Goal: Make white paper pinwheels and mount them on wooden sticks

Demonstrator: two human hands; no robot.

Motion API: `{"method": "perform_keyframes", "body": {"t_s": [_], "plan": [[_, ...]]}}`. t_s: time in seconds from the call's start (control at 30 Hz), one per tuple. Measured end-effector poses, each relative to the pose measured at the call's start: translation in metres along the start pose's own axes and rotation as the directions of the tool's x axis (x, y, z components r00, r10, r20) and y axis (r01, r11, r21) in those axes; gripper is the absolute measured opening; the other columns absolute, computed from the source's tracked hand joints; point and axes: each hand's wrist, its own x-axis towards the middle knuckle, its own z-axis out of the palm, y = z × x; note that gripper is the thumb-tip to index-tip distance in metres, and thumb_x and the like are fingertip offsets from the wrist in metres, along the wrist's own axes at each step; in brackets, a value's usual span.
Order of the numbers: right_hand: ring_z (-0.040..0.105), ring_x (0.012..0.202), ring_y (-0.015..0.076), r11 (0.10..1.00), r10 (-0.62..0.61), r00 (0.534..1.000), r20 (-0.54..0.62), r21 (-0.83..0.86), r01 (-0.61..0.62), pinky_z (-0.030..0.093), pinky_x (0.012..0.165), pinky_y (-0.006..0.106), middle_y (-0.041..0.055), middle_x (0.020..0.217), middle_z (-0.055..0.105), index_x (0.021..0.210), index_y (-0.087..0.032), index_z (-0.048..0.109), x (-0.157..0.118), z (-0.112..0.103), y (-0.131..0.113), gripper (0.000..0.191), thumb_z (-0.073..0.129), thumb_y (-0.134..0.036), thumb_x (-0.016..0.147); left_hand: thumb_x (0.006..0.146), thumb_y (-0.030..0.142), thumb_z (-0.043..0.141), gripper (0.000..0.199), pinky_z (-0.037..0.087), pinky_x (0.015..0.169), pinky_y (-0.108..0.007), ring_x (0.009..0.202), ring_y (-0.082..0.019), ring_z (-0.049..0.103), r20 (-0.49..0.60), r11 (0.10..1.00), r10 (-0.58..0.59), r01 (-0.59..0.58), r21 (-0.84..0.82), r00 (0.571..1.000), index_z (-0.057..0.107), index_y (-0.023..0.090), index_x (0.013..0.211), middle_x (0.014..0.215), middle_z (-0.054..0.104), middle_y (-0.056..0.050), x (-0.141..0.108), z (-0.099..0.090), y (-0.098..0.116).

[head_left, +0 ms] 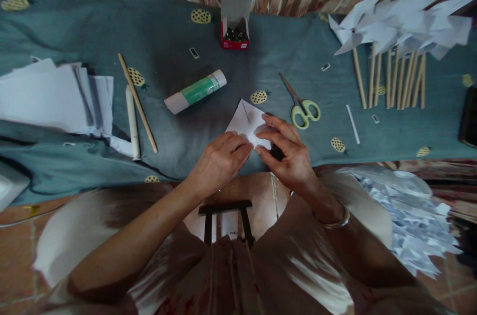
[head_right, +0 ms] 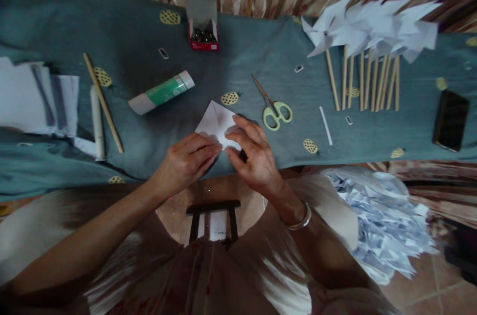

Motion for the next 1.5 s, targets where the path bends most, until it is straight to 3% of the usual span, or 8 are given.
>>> {"method": "perform_keyframes", "body": {"t_s": [0.2,0.73,0.9,1.2,1.33,1.5], "plan": [[0.056,0.125,0.0267,0.998,-0.057,0.998,-0.012,-0.041,0.056,0.047,0.108,0.049,0.0047,0.141,0.056,0.11,-0.029,0.067,-0.001,0.0,0.0,0.021,0.062,-0.025,0.09,0.094,0.013,0.055,0.012,0.056,0.073,-0.027,0.08,-0.015,0.064,-0.007,1.0,-0.008,0.008,0.014,1.0,0.067,0.012,0.094,0.085,0.069,-0.006,0.001,0.0,0.0],[0.047,0.135,0.0284,0.978,-0.115,0.991,0.067,-0.168,0.125,0.043,0.113,0.051,0.0042,0.15,0.045,0.131,-0.031,0.058,-0.004,0.005,0.002,0.038,0.052,-0.023,0.095,0.094,0.013,0.053,0.015,0.056,0.072,-0.027,0.079,-0.015,0.064,0.009,1.0,-0.019,0.019,0.007,1.0,0.068,0.011,0.092,0.083,0.069,-0.007,0.003,0.0,0.0],[0.045,0.137,0.0298,0.935,-0.221,0.975,0.015,-0.282,0.216,0.044,0.109,0.054,0.0127,0.148,0.049,0.132,-0.022,0.055,-0.006,0.013,-0.003,0.042,0.048,-0.011,0.092,0.094,0.015,0.054,0.015,0.056,0.072,-0.028,0.079,-0.016,0.065,0.014,1.0,-0.01,0.01,0.0,1.0,0.068,0.01,0.092,0.083,0.069,-0.007,0.003,0.0,0.0],[0.046,0.136,0.0301,0.947,-0.201,0.979,-0.023,-0.259,0.189,0.043,0.108,0.055,0.0156,0.143,0.054,0.133,-0.019,0.054,-0.008,0.024,-0.007,0.043,0.044,-0.009,0.092,0.094,0.017,0.055,0.013,0.058,0.075,-0.03,0.083,-0.017,0.066,0.024,0.999,-0.03,0.03,-0.019,0.999,0.067,0.012,0.094,0.089,0.069,-0.008,0.001,0.001,-0.002],[0.047,0.136,0.0281,0.966,-0.176,0.983,-0.051,-0.201,0.162,0.042,0.11,0.052,0.0091,0.148,0.048,0.133,-0.026,0.056,-0.003,0.011,-0.001,0.045,0.044,-0.012,0.091,0.093,0.016,0.056,0.012,0.057,0.073,-0.029,0.082,-0.017,0.066,-0.02,1.0,-0.004,0.005,0.005,1.0,0.067,0.011,0.094,0.087,0.069,-0.009,0.001,0.003,-0.003],[0.05,0.134,0.028,0.973,-0.072,0.995,-0.069,-0.223,0.055,0.042,0.113,0.052,0.0129,0.144,0.053,0.137,-0.02,0.054,0.006,-0.006,0.008,0.046,0.042,-0.015,0.093,0.093,0.018,0.056,0.015,0.057,0.076,-0.03,0.086,-0.018,0.067,0.012,1.0,0.008,-0.008,0.006,1.0,0.068,0.01,0.096,0.091,0.07,-0.01,0.002,0.002,-0.003]]}}
